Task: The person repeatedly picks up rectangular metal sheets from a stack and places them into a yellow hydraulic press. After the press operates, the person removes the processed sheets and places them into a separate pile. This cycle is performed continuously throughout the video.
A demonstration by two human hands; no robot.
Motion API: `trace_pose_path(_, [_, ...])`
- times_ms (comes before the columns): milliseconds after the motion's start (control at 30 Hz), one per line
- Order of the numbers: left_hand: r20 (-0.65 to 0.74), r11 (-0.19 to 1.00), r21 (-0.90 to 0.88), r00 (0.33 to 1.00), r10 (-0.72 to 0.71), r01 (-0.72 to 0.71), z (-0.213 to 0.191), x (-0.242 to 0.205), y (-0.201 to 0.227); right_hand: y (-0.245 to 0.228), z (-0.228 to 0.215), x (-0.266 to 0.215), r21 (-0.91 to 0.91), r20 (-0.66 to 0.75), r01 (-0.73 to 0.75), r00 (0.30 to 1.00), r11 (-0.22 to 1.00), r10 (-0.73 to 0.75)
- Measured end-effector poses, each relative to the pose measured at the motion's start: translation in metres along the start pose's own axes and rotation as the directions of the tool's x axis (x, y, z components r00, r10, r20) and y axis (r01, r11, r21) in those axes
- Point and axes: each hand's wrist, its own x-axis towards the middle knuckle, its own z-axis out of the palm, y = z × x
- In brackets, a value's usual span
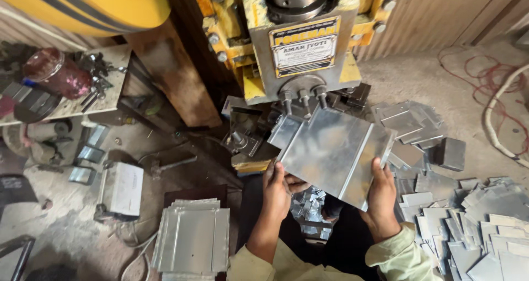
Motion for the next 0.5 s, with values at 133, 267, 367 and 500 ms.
trace_pose_path(133, [0.004,1.0,-0.014,1.0,0.021,-0.021,-0.002,0.003,-0.001,0.0,0.001,0.002,0.006,0.011,0.008,1.0,1.0,-0.008])
trace_pose_path(267, [-0.027,1.0,-0.009,1.0,0.002,-0.002,0.005,0.002,0.003,-0.003,0.0,0.004,0.004,0.025,-0.013,1.0,1.0,0.012])
trace_pose_path(367, [-0.071,1.0,0.005,0.997,-0.01,0.01,0.008,0.002,0.003,0.0,-0.003,0.009,0.02,0.053,0.003,0.999,1.0,-0.004])
trace_pose_path(500, [-0.112,0.995,-0.067,0.991,-0.077,0.069,-0.017,-0.001,-0.001,0.008,-0.024,0.01,-0.113,0.029,-0.036,0.999,0.993,0.039])
